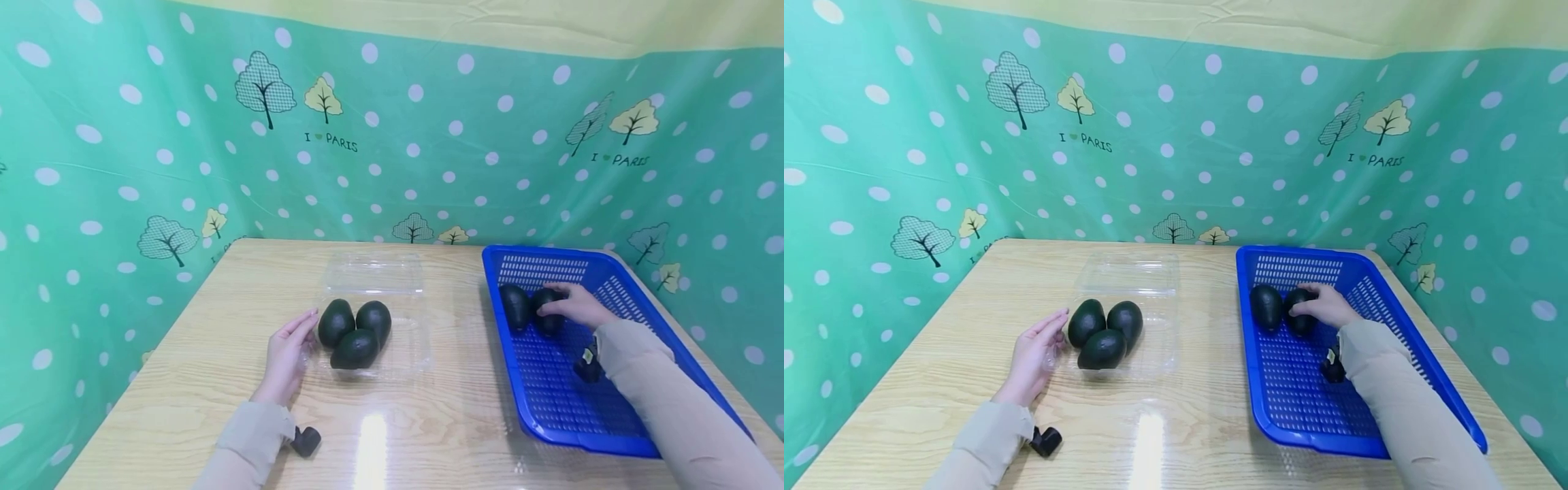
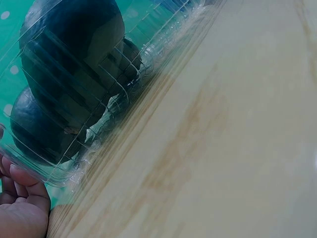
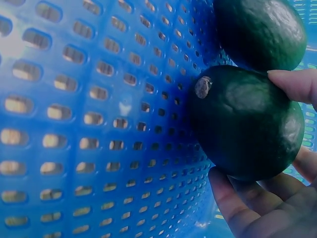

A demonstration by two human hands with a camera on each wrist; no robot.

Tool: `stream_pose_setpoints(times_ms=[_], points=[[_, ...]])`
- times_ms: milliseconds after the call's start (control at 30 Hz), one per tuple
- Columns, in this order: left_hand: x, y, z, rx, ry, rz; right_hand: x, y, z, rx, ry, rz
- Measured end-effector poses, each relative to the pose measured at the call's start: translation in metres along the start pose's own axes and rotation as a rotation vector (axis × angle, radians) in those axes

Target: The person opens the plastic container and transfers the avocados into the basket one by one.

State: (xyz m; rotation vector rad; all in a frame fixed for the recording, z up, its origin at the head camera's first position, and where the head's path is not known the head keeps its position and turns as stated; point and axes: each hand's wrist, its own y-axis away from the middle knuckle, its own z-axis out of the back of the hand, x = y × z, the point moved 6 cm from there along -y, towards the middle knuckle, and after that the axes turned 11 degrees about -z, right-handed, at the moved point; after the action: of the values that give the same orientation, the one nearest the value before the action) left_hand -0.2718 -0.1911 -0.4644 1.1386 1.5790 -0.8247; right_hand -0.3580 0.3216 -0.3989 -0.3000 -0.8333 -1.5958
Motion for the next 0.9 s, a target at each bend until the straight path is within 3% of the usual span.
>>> stream_pose_setpoints(times_ms=[900], points=[[0.0007, 0.0007, 0.0007, -0.003, 0.007, -0.011, 0.0019, 0.0022, 0.0021, 0.002, -0.017, 0.014]])
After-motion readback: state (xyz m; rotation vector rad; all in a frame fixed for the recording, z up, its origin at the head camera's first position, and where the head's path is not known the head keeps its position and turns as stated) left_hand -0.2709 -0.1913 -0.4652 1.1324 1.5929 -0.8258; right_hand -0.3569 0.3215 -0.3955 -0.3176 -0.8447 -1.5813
